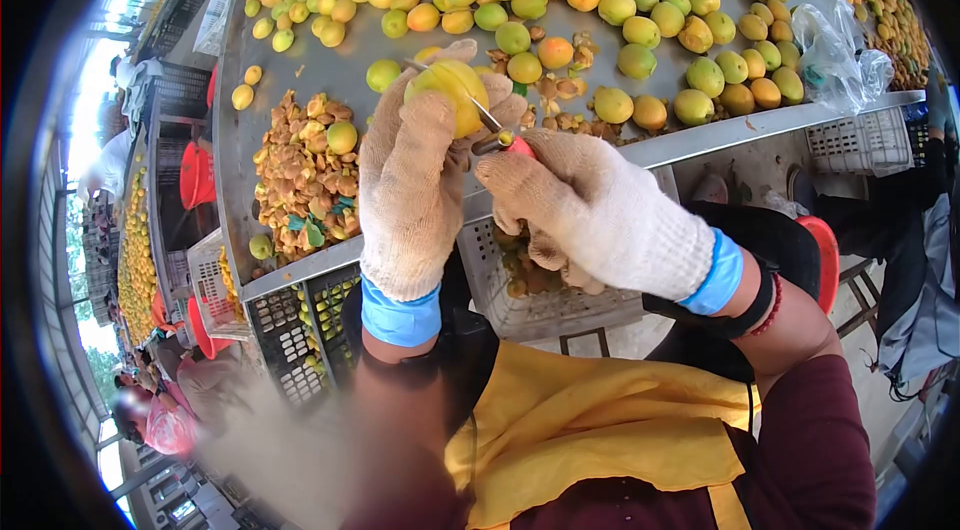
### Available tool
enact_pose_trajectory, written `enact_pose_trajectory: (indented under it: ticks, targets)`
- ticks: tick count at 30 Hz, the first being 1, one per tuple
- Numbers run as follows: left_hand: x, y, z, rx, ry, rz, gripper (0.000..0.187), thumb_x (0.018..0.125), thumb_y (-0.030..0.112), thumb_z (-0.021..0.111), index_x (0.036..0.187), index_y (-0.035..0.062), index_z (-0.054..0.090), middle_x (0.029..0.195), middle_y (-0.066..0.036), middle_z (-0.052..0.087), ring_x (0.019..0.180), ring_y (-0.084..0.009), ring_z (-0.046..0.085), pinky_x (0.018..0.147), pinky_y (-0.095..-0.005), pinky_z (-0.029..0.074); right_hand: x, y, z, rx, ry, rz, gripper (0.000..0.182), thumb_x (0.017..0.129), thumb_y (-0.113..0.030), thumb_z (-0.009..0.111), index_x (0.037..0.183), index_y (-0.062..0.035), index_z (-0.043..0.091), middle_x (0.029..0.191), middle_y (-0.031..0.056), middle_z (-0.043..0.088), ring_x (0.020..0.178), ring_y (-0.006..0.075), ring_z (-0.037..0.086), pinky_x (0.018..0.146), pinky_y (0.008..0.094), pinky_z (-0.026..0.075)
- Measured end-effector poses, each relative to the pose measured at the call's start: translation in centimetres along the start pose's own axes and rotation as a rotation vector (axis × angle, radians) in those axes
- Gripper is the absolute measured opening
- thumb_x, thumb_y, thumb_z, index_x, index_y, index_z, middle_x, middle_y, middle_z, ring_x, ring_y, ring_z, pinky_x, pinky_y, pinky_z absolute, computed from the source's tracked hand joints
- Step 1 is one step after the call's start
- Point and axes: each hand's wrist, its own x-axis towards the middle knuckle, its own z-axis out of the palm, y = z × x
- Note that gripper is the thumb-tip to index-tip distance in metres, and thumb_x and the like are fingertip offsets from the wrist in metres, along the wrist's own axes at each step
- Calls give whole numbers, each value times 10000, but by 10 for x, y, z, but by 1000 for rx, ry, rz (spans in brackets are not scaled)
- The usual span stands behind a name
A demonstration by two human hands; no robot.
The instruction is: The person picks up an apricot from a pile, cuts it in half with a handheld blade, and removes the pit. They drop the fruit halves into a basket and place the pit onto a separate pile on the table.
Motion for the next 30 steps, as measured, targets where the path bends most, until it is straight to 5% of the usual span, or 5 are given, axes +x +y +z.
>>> enact_pose_trajectory:
  ticks: [10, 12, 16, 26, 30]
  targets:
    - [3, -6, -1, -362, 77, -121, 571, 1095, 452, 510, 1373, -45, 558, 1106, -150, 741, 1035, -287, 714, 957, -430, 571, 2, 3, 0, -224, 142, -180, 450, 1063, -427, 603, 1138, 15, 644, 781, 50, 671, 635, 97, 648, 574, 275, 527]
    - [5, -1, -6, -157, -52, -4, 568, 1093, 465, 504, 1357, -33, 580, 1087, -146, 753, 1001, -275, 722, 934, -404, 570, -4, -5, -2, -351, 147, -221, 438, 1026, -466, 604, 1200, -70, 671, 723, 163, 697, 744, 373, 739, 683, 460, 593]
    - [1, -11, 15, -335, 127, -138, 818, 1053, 668, 438, 1422, -59, 502, 1225, -205, 668, 1117, -351, 663, 977, -466, 565, 23, 33, 3, -553, 337, -453, 437, 1020, -463, 615, 1091, -38, 686, 753, 200, 699, 779, 411, 726, 694, 468, 594]
    - [7, -15, -8, 984, 75, 682, 165, 949, 81, 612, 1081, 14, 684, 1142, -164, 667, 1063, -284, 675, 873, -401, 561, -2, 5, -5, -46, 168, 37, 384, 1058, -402, 587, 1107, -27, 651, 816, 13, 627, 600, 84, 558, 543, 254, 472]
    - [7, -21, 18, -459, 167, -62, 200, 1044, 226, 587, 1042, 35, 644, 975, -95, 664, 896, -190, 661, 725, -336, 549, 3, 10, 6, -214, 286, -54, 341, 1071, -364, 583, 1158, -36, 614, 836, 6, 620, 596, 65, 530, 516, 220, 429]
